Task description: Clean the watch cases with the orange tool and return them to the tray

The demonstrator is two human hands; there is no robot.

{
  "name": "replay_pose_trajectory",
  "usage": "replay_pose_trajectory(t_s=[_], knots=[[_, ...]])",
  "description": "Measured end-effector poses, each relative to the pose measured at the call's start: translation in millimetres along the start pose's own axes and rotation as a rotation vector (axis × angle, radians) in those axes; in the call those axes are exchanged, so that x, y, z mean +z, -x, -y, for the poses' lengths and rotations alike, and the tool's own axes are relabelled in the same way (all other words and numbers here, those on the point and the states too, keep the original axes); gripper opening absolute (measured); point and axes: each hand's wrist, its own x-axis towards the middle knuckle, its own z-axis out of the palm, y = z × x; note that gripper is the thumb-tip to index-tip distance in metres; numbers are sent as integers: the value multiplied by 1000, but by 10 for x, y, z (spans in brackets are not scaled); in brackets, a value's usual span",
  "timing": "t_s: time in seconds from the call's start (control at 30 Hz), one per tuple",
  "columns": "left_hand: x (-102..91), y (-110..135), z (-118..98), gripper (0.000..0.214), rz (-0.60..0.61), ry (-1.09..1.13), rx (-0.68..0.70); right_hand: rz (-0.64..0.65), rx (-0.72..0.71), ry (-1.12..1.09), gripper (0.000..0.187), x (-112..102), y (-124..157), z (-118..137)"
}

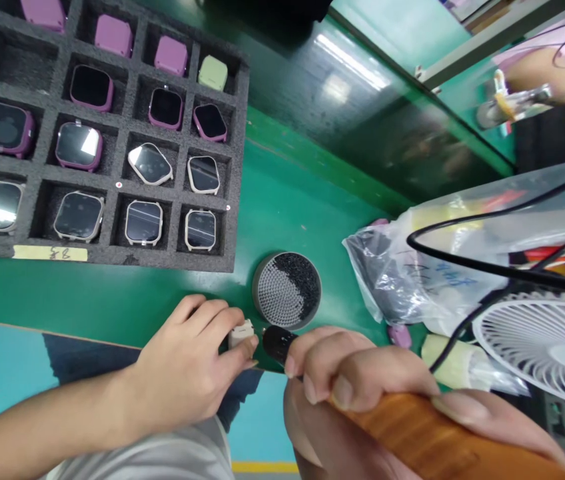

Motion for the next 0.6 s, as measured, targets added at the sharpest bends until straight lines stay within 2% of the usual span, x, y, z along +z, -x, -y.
replay_pose_trajectory(t_s=[0.2, 0.47, 0.6], knots=[[1, -4, 8, 17, 3, -6, -1, -1, 72, -11, 33, -34, 50, -15], [-10, 5, -2, 14, 5, -2, -5, -47, 49, -8, 28, 246, -56, 56], [0, -1, 9, 16, -1, 5, 6, -19, 42, -13, 32, 270, -145, 52]])
